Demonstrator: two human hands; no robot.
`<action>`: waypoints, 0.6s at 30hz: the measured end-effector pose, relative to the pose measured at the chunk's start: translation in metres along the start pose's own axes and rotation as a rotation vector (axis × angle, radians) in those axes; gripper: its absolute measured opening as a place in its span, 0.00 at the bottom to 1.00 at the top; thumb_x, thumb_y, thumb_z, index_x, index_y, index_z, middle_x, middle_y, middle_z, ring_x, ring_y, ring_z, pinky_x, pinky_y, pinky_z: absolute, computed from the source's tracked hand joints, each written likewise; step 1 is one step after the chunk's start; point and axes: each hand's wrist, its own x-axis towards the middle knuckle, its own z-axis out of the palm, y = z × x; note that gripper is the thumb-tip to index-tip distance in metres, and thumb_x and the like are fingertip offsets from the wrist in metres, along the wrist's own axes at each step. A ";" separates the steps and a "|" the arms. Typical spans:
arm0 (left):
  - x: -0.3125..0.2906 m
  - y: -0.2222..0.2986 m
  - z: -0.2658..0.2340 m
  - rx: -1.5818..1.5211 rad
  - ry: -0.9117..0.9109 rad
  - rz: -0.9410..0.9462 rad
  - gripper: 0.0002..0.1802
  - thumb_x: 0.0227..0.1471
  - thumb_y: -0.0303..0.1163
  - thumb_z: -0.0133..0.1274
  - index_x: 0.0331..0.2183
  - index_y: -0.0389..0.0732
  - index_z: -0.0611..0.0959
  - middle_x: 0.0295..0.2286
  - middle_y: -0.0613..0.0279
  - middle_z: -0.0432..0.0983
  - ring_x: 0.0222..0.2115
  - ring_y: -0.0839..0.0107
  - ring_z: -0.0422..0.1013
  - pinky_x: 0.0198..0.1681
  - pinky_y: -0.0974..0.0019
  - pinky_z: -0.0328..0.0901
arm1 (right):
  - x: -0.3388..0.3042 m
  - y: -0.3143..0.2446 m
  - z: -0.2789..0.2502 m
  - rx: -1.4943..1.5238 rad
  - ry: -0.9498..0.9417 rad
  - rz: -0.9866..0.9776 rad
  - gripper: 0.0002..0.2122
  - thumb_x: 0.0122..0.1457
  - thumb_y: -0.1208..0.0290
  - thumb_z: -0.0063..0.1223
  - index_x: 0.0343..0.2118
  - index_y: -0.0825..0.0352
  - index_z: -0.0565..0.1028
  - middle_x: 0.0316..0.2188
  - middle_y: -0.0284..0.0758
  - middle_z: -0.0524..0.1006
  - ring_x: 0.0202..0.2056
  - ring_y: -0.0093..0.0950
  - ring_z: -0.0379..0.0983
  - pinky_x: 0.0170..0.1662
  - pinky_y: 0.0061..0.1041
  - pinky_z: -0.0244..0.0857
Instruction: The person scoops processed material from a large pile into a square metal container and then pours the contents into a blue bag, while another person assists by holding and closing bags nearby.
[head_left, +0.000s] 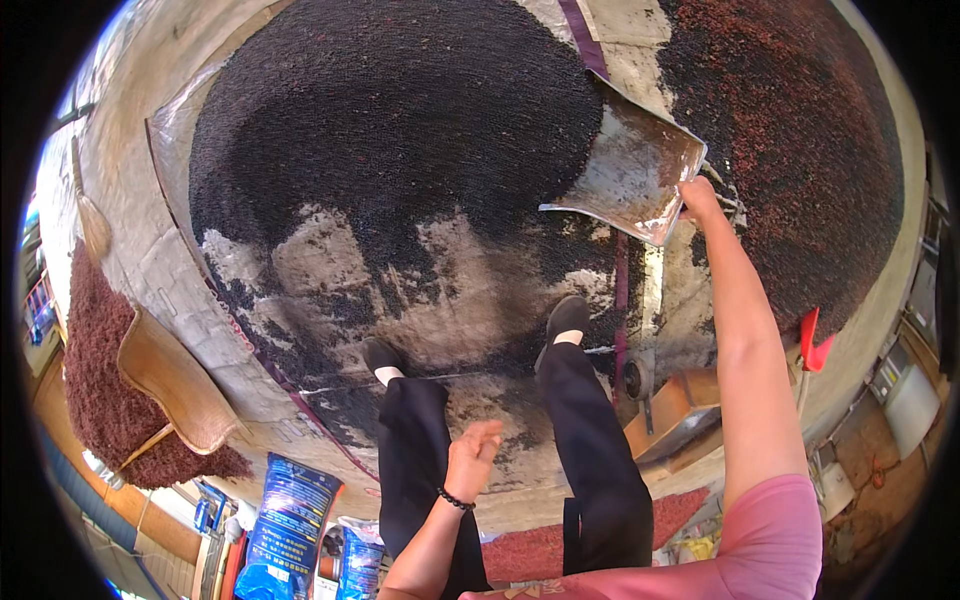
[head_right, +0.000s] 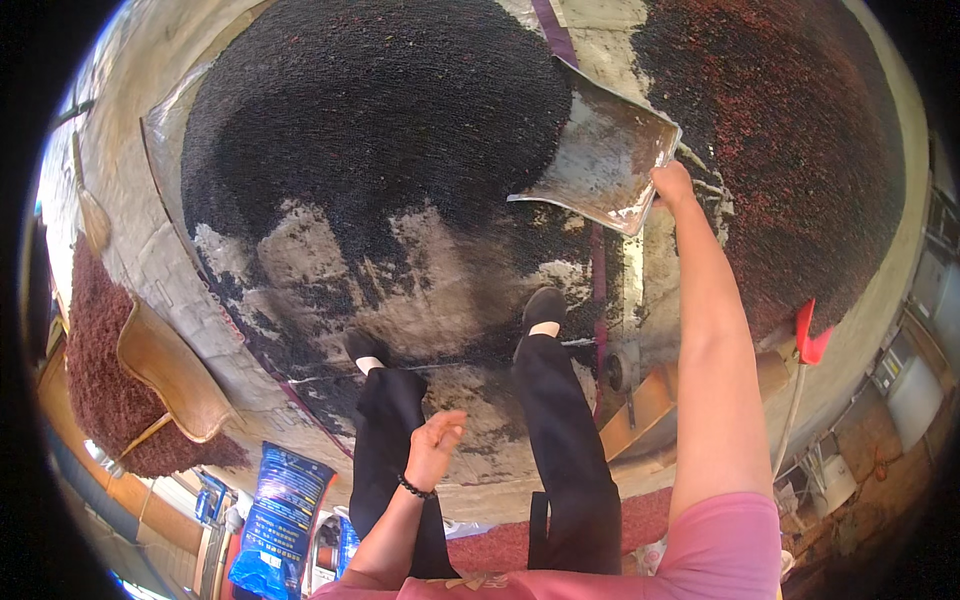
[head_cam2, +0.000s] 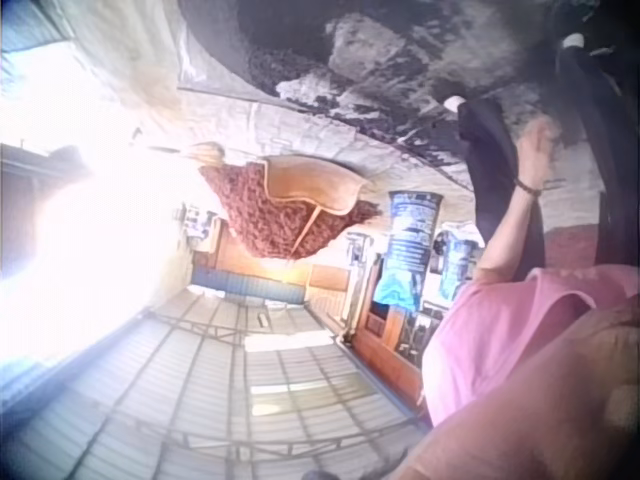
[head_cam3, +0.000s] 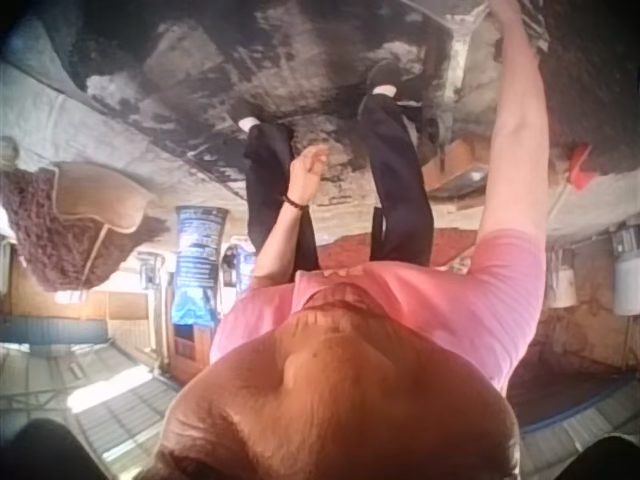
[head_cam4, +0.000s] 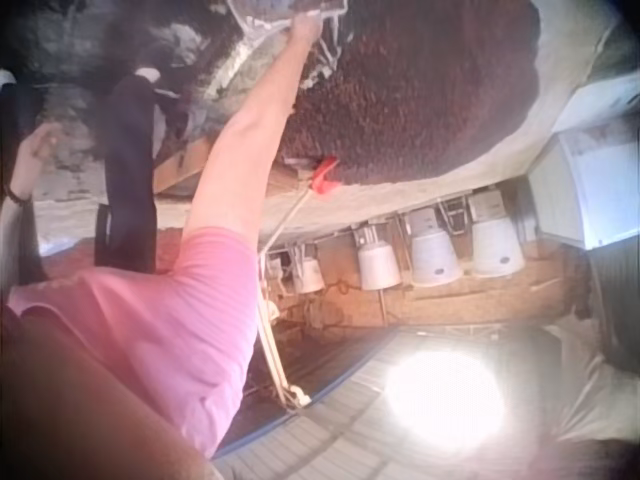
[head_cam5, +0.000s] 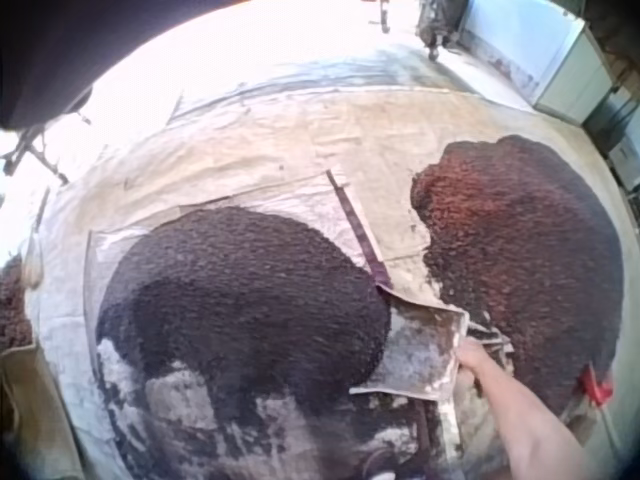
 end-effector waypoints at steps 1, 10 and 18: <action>-0.002 0.003 0.001 -0.019 -0.006 -0.002 0.11 0.40 0.23 0.43 0.31 0.37 0.71 0.28 0.59 0.70 0.28 0.71 0.68 0.29 0.73 0.61 | 0.004 0.003 0.004 0.009 0.017 -0.017 0.14 0.40 0.73 0.41 0.32 0.75 0.64 0.28 0.46 0.68 0.25 0.37 0.68 0.18 0.32 0.66; 0.002 0.014 -0.024 -0.368 -0.077 -0.112 0.11 0.43 0.23 0.39 0.34 0.34 0.69 0.27 0.62 0.69 0.27 0.76 0.66 0.29 0.76 0.60 | -0.065 -0.121 0.153 -0.015 -0.131 -0.191 0.09 0.37 0.73 0.41 0.21 0.74 0.70 0.18 0.43 0.71 0.20 0.33 0.70 0.22 0.26 0.66; 0.013 0.015 -0.052 -0.432 -0.068 -0.129 0.11 0.43 0.24 0.39 0.34 0.34 0.69 0.28 0.60 0.69 0.26 0.78 0.66 0.28 0.76 0.60 | -0.084 -0.121 0.213 0.357 -0.296 0.118 0.03 0.35 0.79 0.44 0.17 0.73 0.66 0.18 0.37 0.67 0.19 0.30 0.66 0.23 0.31 0.66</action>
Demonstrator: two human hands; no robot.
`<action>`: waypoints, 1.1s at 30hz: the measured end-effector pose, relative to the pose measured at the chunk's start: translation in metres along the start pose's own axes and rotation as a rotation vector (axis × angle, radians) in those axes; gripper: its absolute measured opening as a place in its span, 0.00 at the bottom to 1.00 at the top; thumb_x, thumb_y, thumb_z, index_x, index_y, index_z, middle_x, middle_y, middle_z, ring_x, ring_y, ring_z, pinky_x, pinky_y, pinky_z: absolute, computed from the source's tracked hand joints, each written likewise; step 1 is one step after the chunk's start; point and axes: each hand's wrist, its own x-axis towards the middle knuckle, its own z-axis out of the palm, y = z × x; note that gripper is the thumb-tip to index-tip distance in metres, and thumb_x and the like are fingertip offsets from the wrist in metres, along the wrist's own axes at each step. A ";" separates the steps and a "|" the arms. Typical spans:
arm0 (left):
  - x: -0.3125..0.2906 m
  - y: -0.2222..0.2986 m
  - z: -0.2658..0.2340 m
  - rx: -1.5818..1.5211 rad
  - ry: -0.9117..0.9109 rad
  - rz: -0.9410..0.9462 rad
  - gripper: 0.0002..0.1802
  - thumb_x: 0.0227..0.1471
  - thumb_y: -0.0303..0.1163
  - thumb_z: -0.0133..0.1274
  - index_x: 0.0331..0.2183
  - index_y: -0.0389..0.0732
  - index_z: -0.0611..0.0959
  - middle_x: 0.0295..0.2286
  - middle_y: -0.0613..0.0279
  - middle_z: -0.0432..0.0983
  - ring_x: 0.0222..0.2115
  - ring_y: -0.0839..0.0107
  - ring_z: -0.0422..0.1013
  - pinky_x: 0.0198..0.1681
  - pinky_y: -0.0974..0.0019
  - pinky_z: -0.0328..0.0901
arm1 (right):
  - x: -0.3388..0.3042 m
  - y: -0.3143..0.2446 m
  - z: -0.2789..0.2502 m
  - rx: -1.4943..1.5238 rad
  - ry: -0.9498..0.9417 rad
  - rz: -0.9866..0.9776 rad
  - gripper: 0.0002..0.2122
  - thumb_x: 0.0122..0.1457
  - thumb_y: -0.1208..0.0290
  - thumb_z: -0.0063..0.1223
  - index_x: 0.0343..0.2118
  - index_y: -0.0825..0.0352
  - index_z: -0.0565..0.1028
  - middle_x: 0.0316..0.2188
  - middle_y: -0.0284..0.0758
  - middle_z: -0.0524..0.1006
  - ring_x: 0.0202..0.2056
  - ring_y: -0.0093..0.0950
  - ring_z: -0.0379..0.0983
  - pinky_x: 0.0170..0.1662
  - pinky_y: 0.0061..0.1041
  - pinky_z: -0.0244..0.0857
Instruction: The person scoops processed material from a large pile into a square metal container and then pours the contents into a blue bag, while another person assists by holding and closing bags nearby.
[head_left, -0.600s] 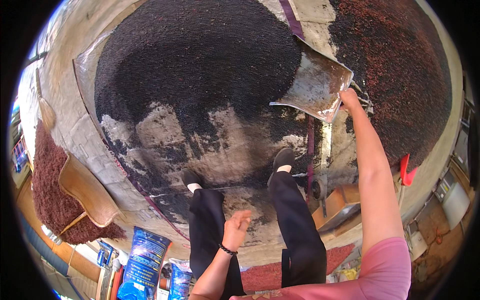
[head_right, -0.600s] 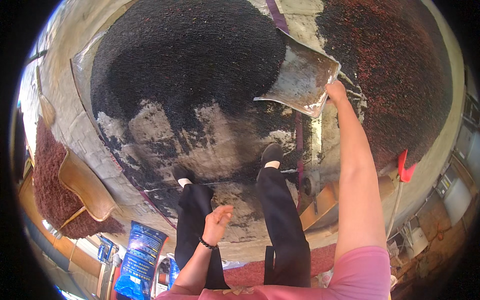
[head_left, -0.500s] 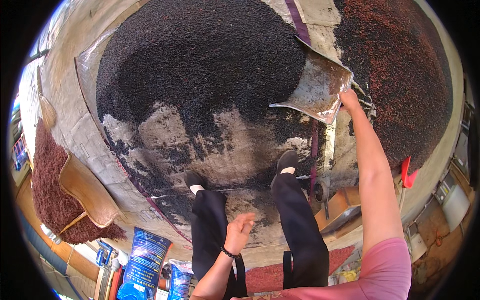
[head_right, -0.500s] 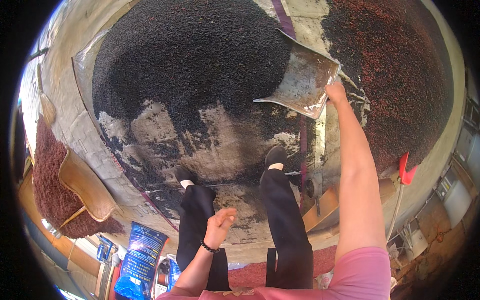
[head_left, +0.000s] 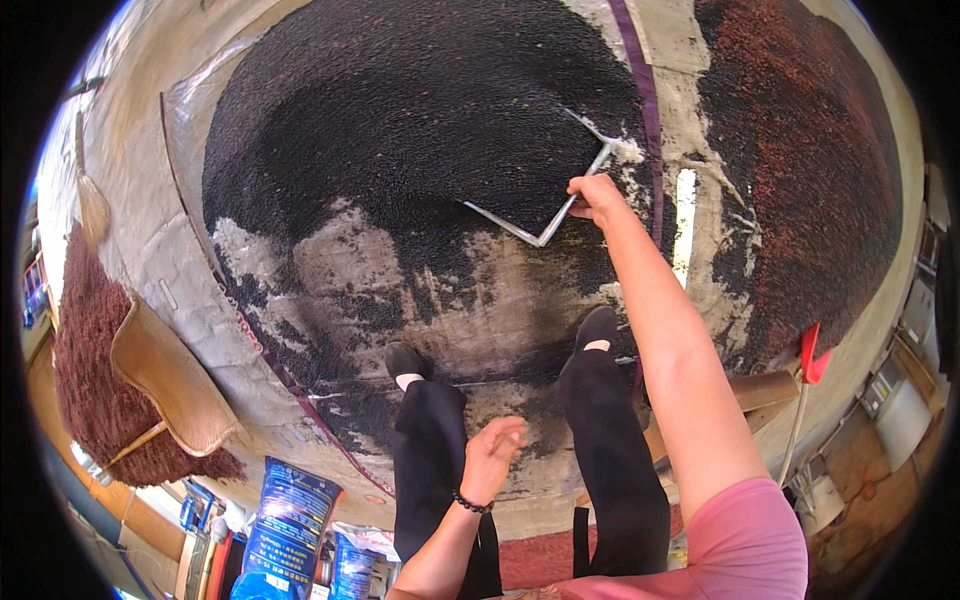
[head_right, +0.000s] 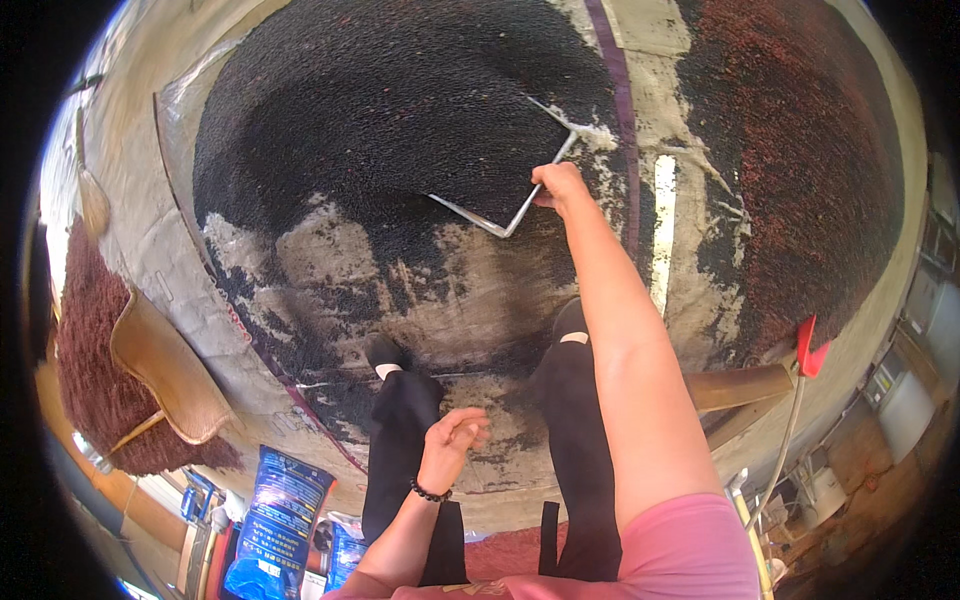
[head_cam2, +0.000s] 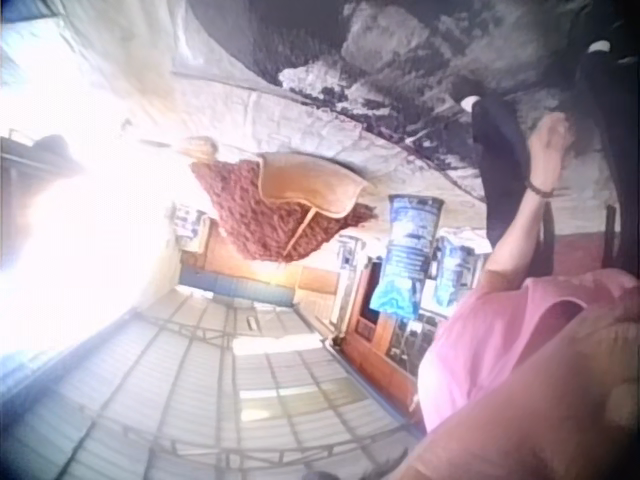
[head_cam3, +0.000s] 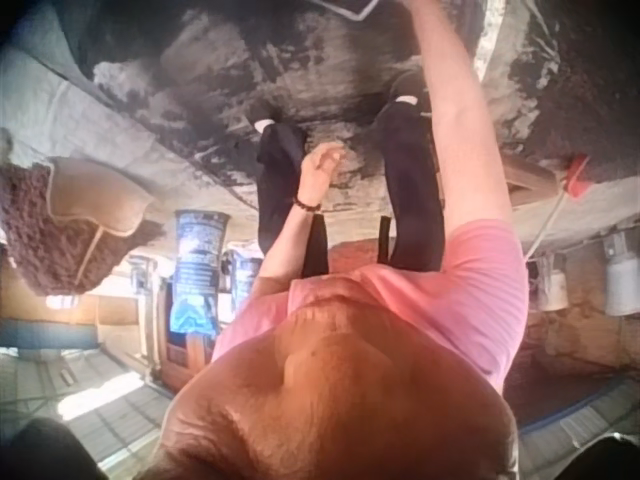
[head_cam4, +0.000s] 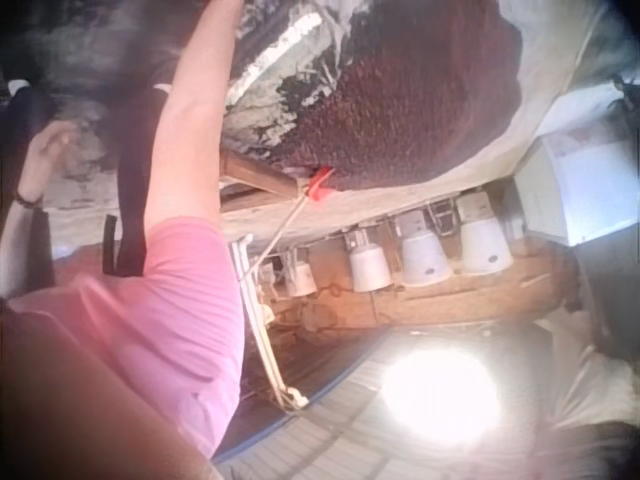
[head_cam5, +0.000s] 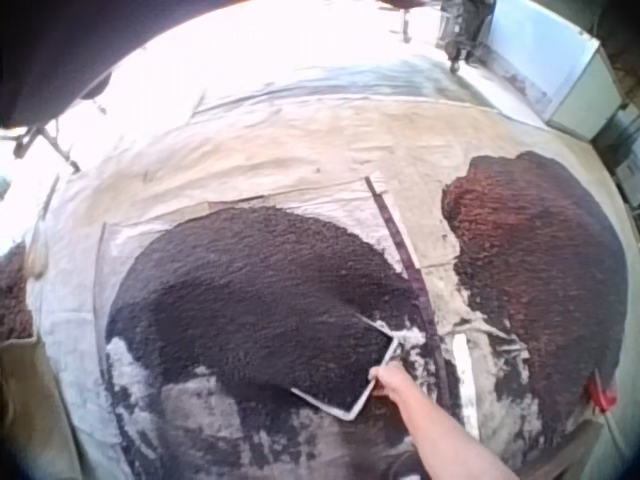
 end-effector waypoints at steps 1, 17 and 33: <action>0.000 0.003 0.000 -0.023 -0.005 0.004 0.11 0.44 0.24 0.39 0.34 0.34 0.69 0.28 0.60 0.69 0.26 0.77 0.66 0.28 0.76 0.60 | -0.001 -0.002 0.002 0.016 0.014 0.043 0.03 0.35 0.80 0.44 0.16 0.72 0.66 0.16 0.36 0.65 0.18 0.29 0.65 0.23 0.31 0.66; -0.011 0.017 -0.025 -0.114 -0.082 0.025 0.11 0.44 0.25 0.39 0.34 0.33 0.69 0.28 0.58 0.69 0.27 0.75 0.66 0.29 0.75 0.61 | -0.029 0.096 0.040 0.462 -0.025 -0.087 0.02 0.35 0.80 0.45 0.15 0.71 0.66 0.15 0.35 0.67 0.18 0.27 0.66 0.23 0.27 0.66; -0.008 0.000 -0.058 0.039 0.035 0.089 0.11 0.40 0.22 0.37 0.31 0.33 0.70 0.25 0.59 0.69 0.22 0.77 0.66 0.25 0.77 0.61 | -0.125 0.060 0.053 0.525 -0.188 -0.238 0.11 0.36 0.82 0.44 0.27 0.71 0.65 0.23 0.33 0.67 0.23 0.25 0.65 0.25 0.23 0.64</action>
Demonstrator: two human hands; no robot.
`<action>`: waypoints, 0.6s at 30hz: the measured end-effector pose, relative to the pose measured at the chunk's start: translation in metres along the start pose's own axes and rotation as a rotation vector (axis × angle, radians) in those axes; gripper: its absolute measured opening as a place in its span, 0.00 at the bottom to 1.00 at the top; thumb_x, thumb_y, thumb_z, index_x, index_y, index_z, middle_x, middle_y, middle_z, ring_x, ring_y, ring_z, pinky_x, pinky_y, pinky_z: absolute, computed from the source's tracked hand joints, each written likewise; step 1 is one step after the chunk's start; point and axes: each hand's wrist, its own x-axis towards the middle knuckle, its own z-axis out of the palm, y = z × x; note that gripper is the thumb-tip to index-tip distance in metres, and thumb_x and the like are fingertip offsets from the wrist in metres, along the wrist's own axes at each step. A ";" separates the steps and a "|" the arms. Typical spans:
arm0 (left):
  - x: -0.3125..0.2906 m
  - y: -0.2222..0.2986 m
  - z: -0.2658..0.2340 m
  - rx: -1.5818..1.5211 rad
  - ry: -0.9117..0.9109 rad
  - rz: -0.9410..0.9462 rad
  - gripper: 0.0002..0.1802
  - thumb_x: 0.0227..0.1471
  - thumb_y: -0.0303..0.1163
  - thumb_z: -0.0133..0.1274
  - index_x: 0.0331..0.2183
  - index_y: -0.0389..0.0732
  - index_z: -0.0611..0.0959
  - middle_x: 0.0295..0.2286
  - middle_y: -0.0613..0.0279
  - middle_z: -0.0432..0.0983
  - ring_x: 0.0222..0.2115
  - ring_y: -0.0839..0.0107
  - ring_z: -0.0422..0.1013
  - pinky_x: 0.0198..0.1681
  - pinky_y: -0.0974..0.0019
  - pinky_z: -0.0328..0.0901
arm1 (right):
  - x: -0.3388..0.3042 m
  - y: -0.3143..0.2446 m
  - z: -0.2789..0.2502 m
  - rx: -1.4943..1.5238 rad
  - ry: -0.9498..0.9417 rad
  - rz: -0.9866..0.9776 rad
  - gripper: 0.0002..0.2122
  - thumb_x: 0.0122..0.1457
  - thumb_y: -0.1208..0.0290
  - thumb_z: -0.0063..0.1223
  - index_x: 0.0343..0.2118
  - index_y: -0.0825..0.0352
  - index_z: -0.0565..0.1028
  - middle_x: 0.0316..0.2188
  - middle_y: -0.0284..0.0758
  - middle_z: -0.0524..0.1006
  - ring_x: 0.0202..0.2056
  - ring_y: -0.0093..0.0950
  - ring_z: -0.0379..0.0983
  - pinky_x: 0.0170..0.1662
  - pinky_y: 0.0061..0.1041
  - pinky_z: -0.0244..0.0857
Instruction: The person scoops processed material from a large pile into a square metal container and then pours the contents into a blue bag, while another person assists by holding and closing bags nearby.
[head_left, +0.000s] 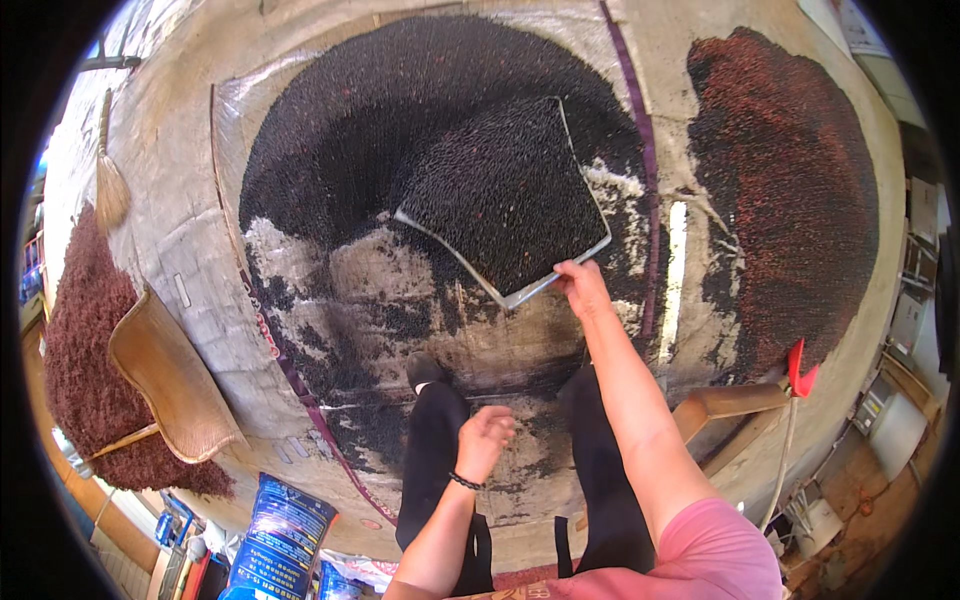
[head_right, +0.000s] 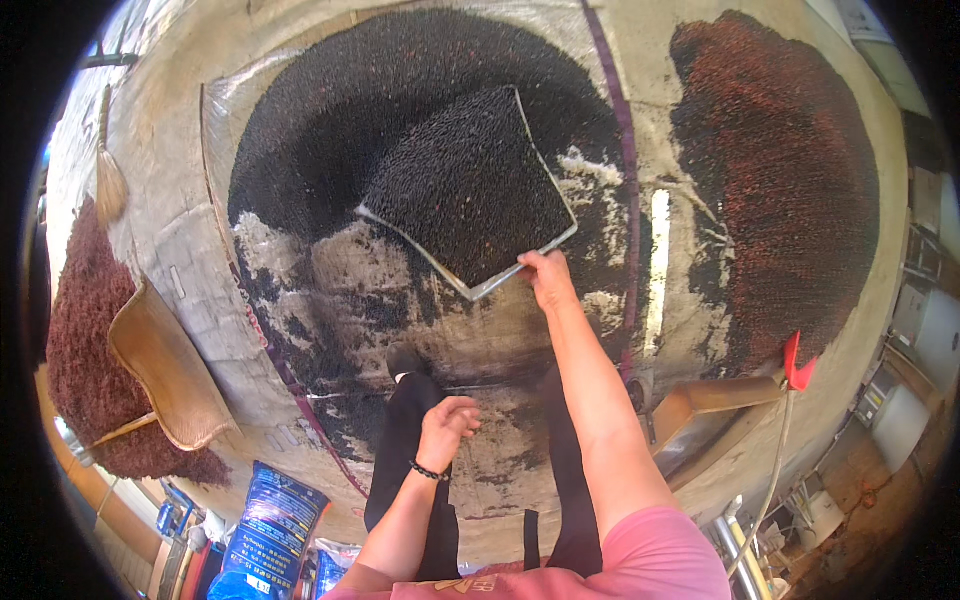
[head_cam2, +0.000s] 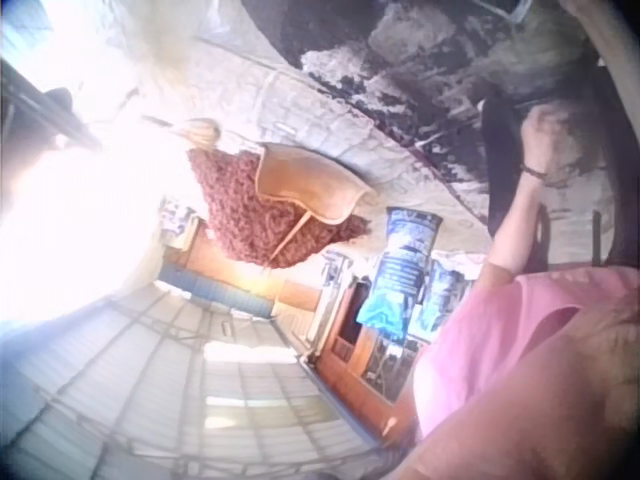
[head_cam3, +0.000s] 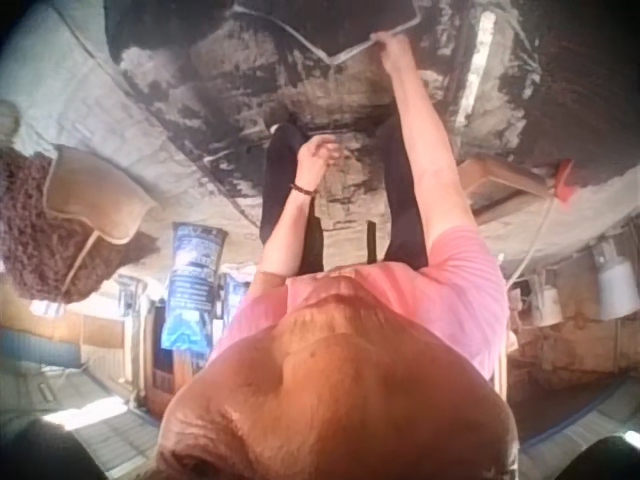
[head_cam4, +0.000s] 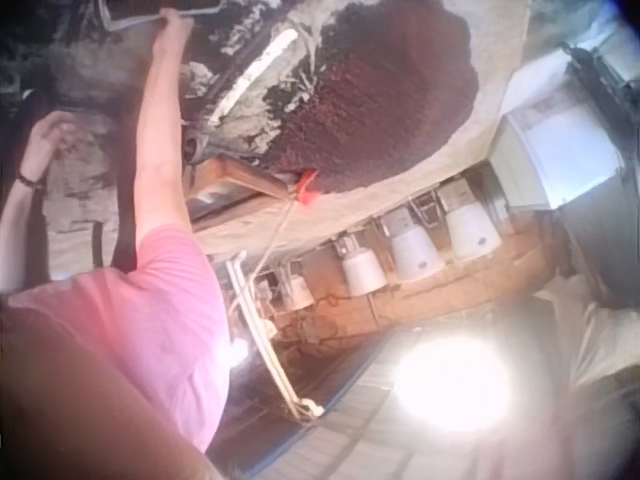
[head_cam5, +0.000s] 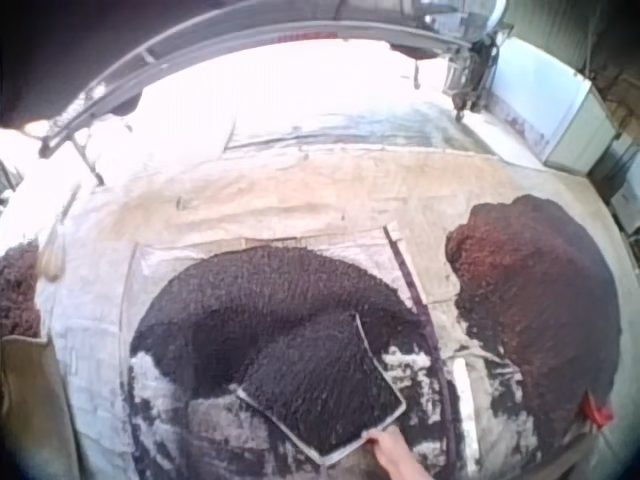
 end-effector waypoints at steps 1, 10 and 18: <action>-0.001 -0.012 -0.007 -0.041 0.059 0.048 0.11 0.40 0.22 0.37 0.31 0.33 0.70 0.24 0.60 0.69 0.22 0.77 0.66 0.24 0.77 0.61 | -0.013 -0.007 0.002 -0.009 0.001 -0.027 0.11 0.36 0.82 0.44 0.27 0.71 0.65 0.23 0.32 0.67 0.23 0.25 0.65 0.24 0.23 0.64; -0.125 -0.024 -0.059 -0.040 0.306 0.149 0.10 0.40 0.21 0.39 0.29 0.34 0.72 0.21 0.61 0.69 0.19 0.77 0.66 0.20 0.79 0.61 | -0.109 -0.076 0.048 -0.064 -0.089 -0.097 0.08 0.36 0.81 0.42 0.23 0.76 0.66 0.23 0.37 0.69 0.22 0.26 0.66 0.23 0.24 0.63; -0.247 -0.052 -0.134 -0.163 0.452 -0.001 0.09 0.39 0.21 0.36 0.27 0.33 0.70 0.19 0.58 0.69 0.15 0.73 0.67 0.15 0.75 0.62 | -0.236 -0.116 0.080 -0.100 -0.089 -0.151 0.07 0.36 0.80 0.41 0.22 0.75 0.67 0.21 0.37 0.69 0.22 0.27 0.67 0.24 0.25 0.64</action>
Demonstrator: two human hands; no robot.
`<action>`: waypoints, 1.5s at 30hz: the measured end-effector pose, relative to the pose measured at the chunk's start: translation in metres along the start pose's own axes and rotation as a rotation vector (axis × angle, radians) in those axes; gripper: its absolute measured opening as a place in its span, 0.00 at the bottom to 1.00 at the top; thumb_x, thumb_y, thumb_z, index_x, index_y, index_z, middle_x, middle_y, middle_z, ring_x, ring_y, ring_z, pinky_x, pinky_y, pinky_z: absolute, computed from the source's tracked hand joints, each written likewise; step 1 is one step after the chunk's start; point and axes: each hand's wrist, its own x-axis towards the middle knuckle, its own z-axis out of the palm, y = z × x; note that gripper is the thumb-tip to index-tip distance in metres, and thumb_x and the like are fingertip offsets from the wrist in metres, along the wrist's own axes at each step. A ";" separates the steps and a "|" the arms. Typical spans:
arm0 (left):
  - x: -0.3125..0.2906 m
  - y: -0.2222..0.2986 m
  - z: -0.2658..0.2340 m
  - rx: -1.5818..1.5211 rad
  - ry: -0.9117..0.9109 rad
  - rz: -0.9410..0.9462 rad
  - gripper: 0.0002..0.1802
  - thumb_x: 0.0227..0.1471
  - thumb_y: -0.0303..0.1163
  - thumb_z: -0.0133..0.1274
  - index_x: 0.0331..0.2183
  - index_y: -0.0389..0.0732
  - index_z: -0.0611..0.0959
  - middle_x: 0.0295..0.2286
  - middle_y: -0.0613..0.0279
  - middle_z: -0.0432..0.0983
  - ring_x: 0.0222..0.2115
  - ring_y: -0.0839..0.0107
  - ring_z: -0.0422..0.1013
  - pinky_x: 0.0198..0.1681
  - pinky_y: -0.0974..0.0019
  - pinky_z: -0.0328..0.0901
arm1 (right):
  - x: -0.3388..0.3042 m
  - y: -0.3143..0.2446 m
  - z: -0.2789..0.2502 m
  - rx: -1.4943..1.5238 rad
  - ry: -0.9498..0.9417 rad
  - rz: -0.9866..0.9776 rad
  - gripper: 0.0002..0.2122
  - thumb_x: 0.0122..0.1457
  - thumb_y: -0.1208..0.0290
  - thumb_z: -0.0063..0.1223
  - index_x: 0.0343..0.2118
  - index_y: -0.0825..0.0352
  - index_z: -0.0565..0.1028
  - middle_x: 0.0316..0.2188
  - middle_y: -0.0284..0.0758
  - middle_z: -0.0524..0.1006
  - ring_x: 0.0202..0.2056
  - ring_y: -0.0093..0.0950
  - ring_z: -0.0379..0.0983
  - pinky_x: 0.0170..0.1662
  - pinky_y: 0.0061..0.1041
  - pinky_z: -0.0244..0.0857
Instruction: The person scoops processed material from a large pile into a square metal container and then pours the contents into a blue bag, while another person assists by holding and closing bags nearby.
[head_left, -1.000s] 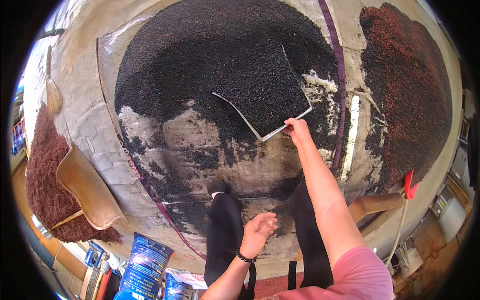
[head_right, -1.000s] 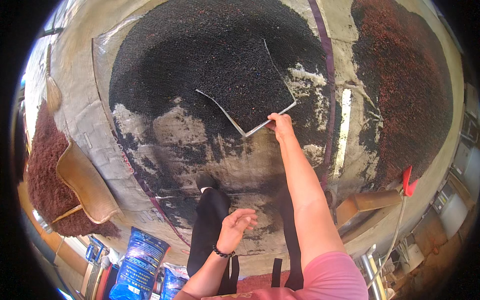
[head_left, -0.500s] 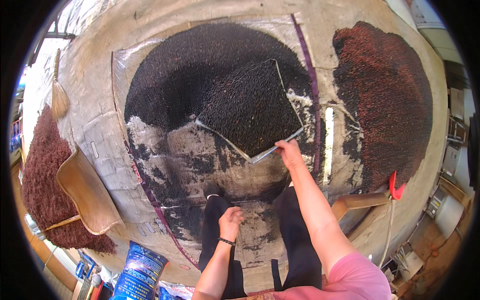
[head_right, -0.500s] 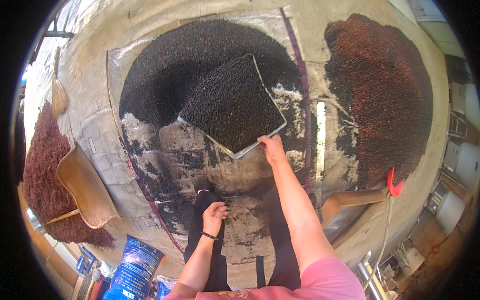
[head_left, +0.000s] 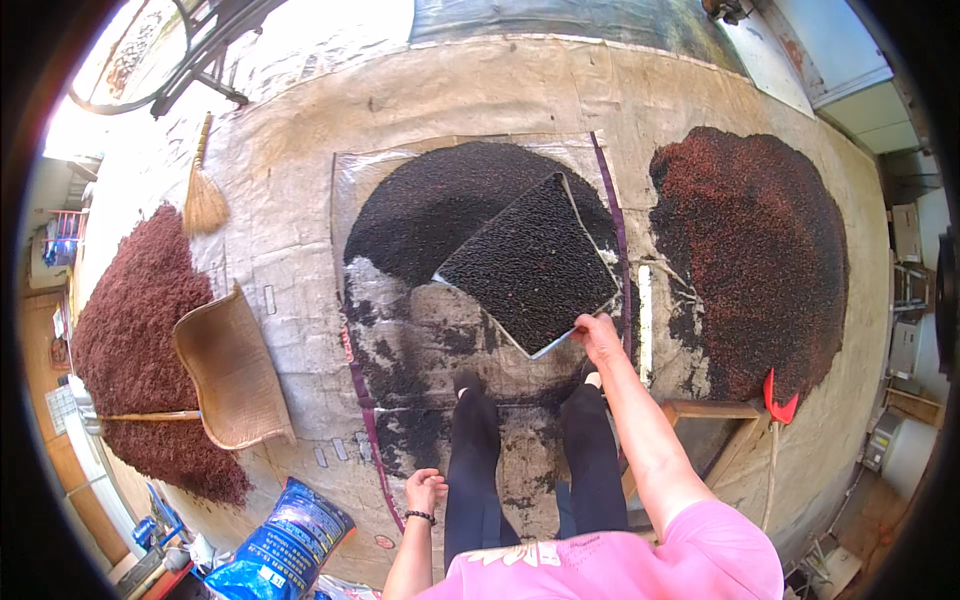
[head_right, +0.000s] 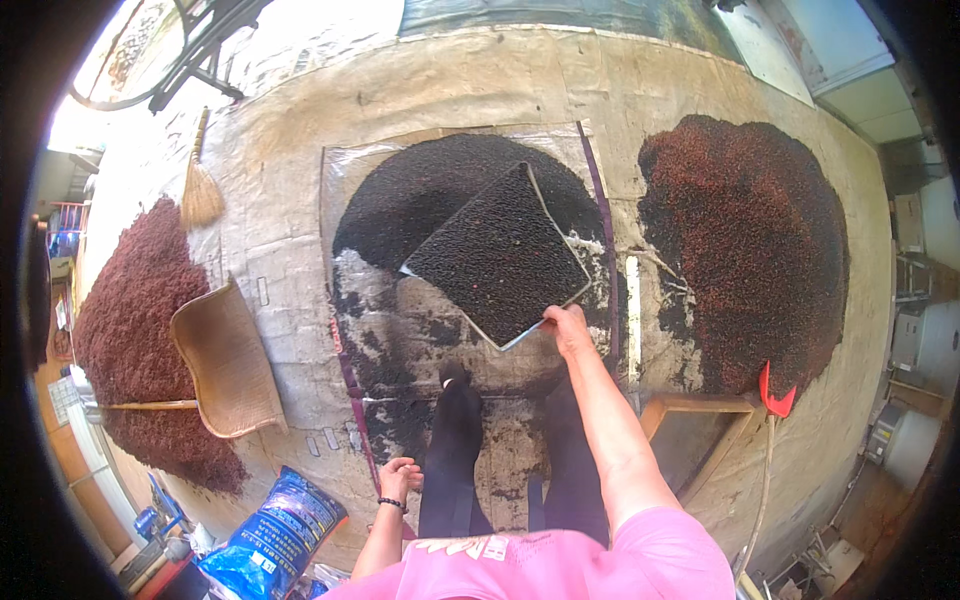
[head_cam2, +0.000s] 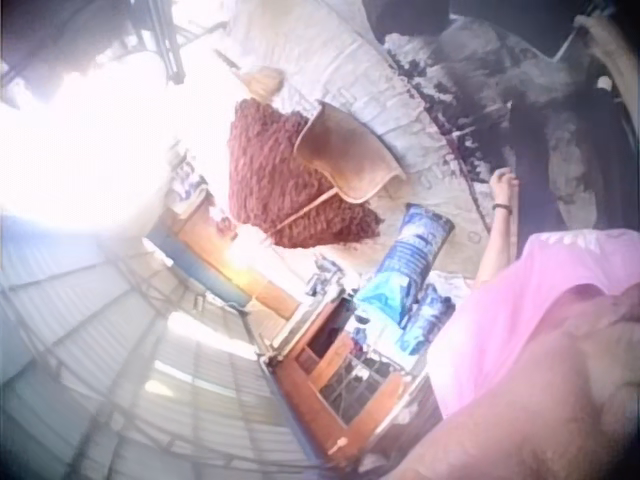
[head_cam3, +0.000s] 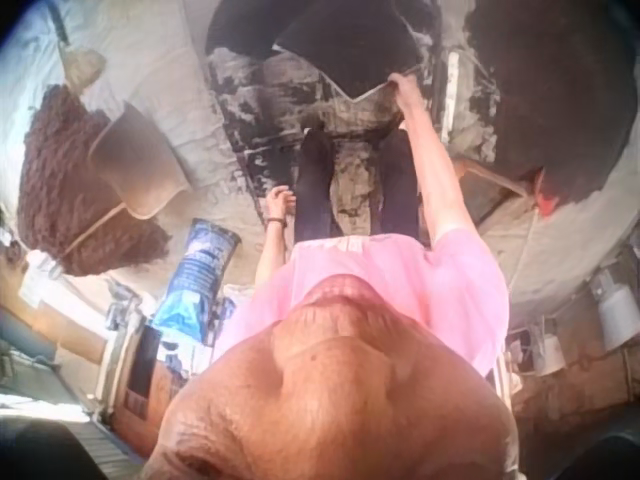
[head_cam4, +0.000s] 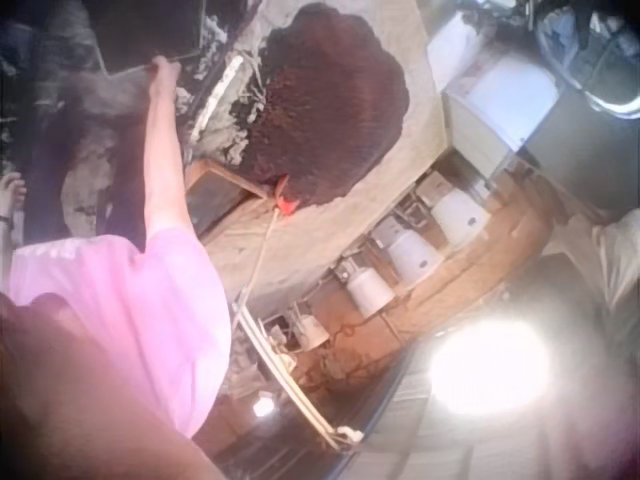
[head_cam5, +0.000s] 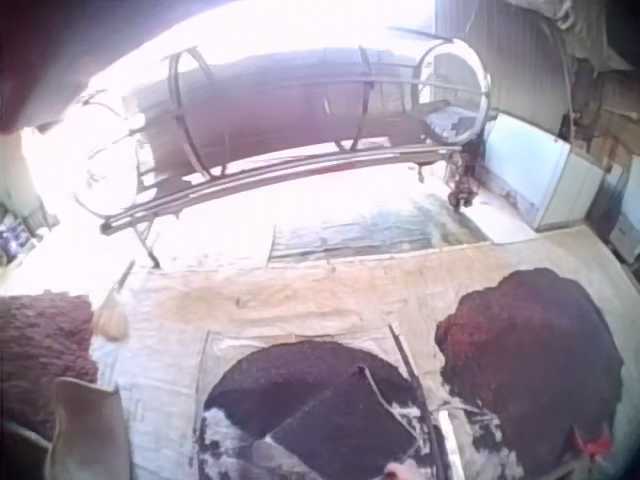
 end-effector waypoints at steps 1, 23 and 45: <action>-0.003 -0.006 -0.014 -0.003 0.015 -0.014 0.10 0.39 0.20 0.36 0.27 0.33 0.70 0.18 0.58 0.69 0.15 0.73 0.67 0.15 0.75 0.63 | -0.016 -0.008 0.003 -0.005 -0.045 0.024 0.12 0.36 0.80 0.40 0.29 0.73 0.66 0.23 0.36 0.69 0.24 0.27 0.67 0.26 0.26 0.64; -0.217 -0.232 -0.082 -0.447 0.303 -0.419 0.07 0.40 0.25 0.38 0.26 0.35 0.70 0.20 0.51 0.68 0.17 0.60 0.68 0.17 0.60 0.65 | -0.211 -0.080 0.018 -0.266 -0.222 0.100 0.01 0.38 0.75 0.43 0.15 0.66 0.66 0.14 0.32 0.66 0.17 0.24 0.63 0.21 0.25 0.62; -0.301 -0.445 -0.015 -1.242 0.539 -0.421 0.08 0.37 0.27 0.42 0.23 0.34 0.73 0.18 0.53 0.69 0.17 0.65 0.68 0.17 0.66 0.65 | -0.417 0.085 0.201 -0.806 -0.896 0.286 0.06 0.37 0.81 0.40 0.21 0.69 0.62 0.17 0.33 0.66 0.18 0.25 0.64 0.21 0.26 0.63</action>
